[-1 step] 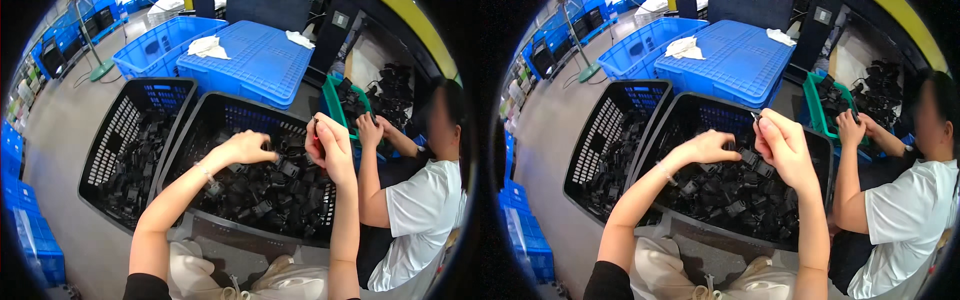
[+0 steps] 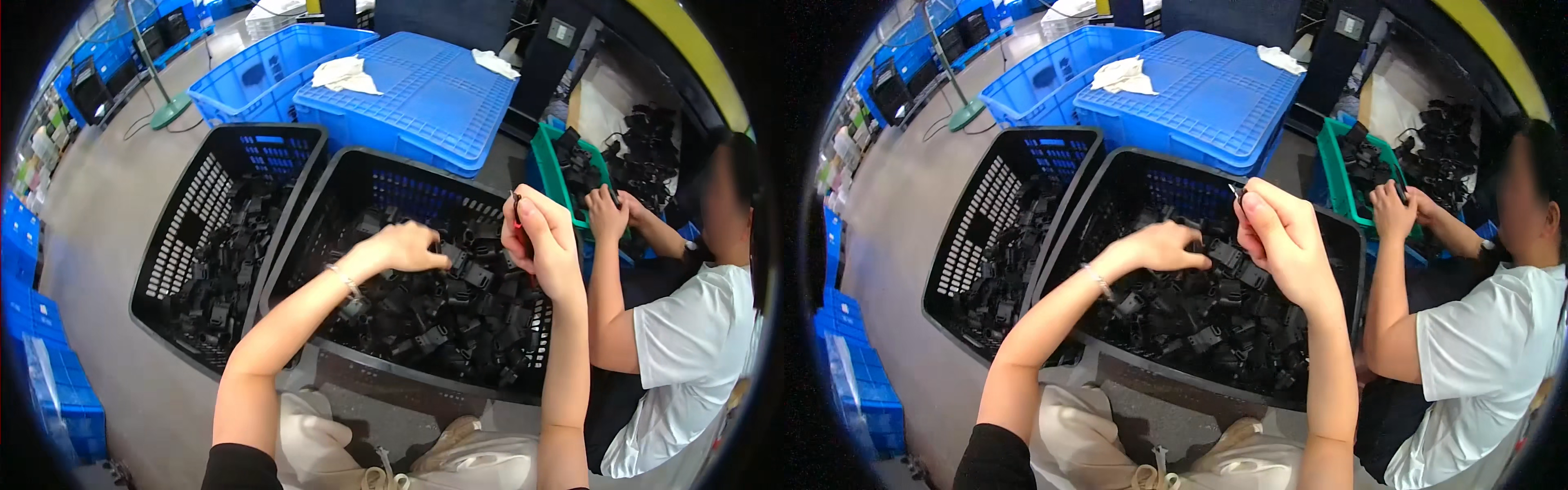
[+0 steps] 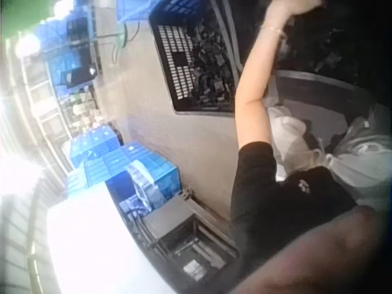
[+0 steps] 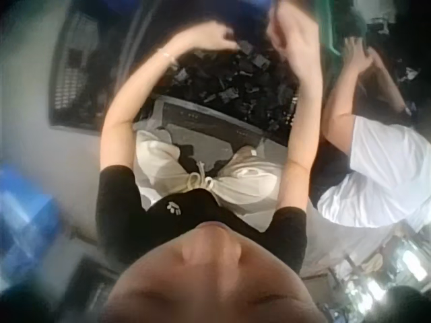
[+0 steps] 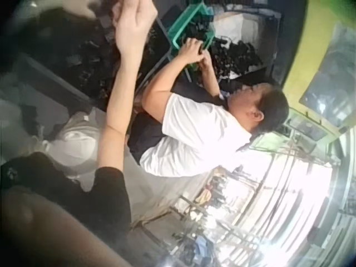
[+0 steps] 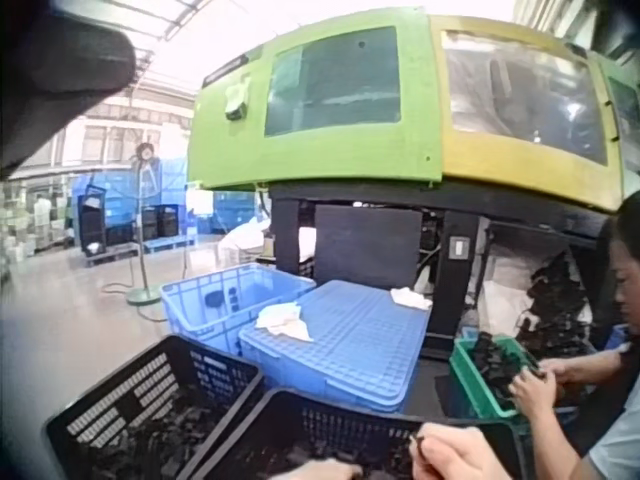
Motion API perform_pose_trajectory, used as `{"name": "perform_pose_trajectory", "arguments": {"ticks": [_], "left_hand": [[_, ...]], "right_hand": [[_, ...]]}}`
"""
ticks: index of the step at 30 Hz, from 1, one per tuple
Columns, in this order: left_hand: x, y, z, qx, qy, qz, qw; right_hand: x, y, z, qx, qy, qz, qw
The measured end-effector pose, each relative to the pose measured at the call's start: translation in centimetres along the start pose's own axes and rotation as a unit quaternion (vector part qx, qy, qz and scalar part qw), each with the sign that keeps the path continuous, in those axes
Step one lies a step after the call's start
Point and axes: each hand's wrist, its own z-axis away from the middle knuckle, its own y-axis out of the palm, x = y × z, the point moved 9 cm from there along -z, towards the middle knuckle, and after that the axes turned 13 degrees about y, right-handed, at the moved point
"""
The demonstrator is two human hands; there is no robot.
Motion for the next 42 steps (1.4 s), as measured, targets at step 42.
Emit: {"name": "perform_pose_trajectory", "arguments": {"ticks": [42], "left_hand": [[-11.8, -16.8, 5.6, -0.421, 0.388, 0.325, 0.753]], "right_hand": [[0.4, 0.2, -1.2, 0.012, -0.002, -0.325, 0.946]]}}
